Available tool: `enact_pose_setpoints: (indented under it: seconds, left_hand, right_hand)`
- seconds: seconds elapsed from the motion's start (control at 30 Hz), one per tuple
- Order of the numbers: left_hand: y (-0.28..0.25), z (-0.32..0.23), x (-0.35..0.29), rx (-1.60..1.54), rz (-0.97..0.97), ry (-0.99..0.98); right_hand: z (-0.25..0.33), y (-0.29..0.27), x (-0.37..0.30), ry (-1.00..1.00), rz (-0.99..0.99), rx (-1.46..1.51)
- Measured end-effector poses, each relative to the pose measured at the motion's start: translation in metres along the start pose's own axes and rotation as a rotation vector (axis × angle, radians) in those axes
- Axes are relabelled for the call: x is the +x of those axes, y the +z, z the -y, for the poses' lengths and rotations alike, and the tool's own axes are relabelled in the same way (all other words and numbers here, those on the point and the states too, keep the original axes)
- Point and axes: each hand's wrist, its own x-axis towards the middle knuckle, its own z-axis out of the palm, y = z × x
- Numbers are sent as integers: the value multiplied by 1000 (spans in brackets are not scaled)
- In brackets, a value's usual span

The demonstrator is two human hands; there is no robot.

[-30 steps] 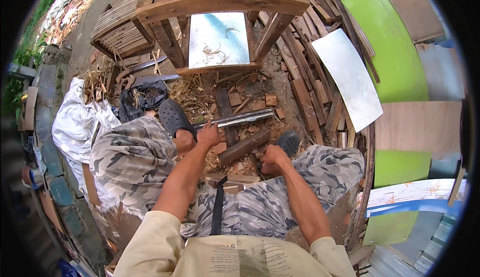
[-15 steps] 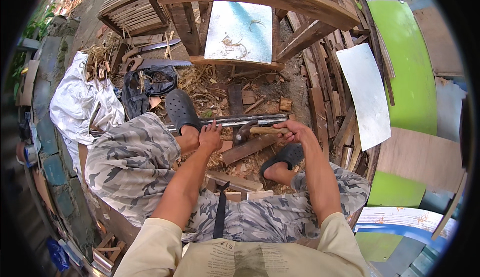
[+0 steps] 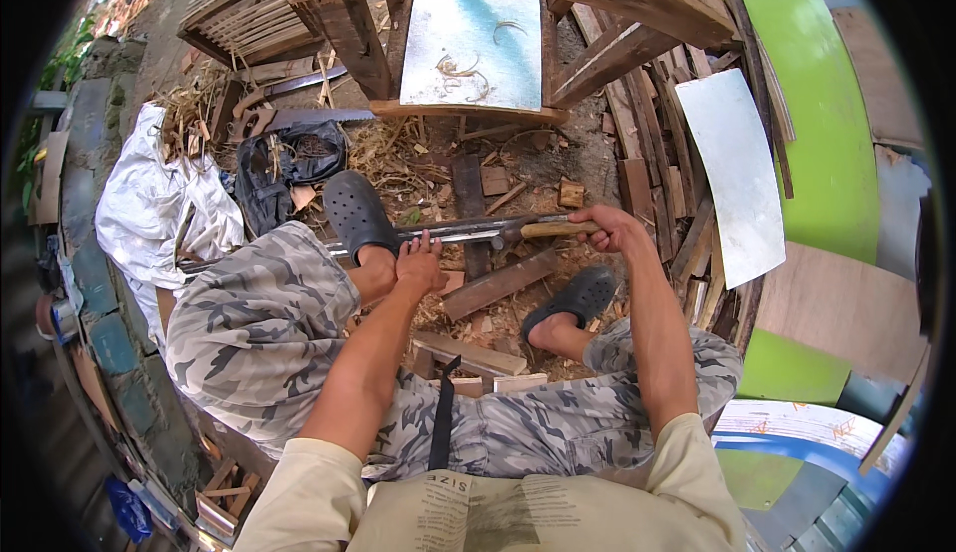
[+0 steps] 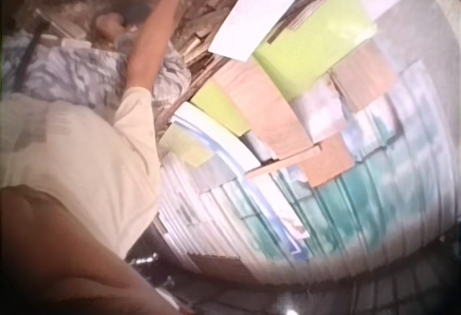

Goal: The person sits on the ground and uses a hammer to split small pieces of wood placed on a larger wooden block. They repeatedly position the wood and strike it to break it into smaller fragments.

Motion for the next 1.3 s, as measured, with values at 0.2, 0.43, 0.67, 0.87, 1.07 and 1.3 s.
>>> enact_pose_setpoints:
  seconds: [0.2, 0.43, 0.67, 0.87, 1.07, 1.3]
  left_hand:
    - [-1, 0, 4, 23, 11, 18]
    - [5, 8, 10, 74, -94, 86]
    - [-44, -40, -16, -215, -506, 277]
    - [-61, -153, 6, -622, -564, 571]
    - [-84, -160, 2, -569, -371, 478]
    - [-83, -150, -12, -602, -297, 515]
  right_hand:
    - [-22, 71, -11, -130, -179, 351]
    - [-35, 91, -8, -223, -321, 428]
    - [-38, 86, -10, -476, -494, 5]
    - [-53, 70, 9, -839, -236, 149]
    - [-34, -5, -18, -907, -275, 472]
    - [-23, 70, 19, -909, -121, 466]
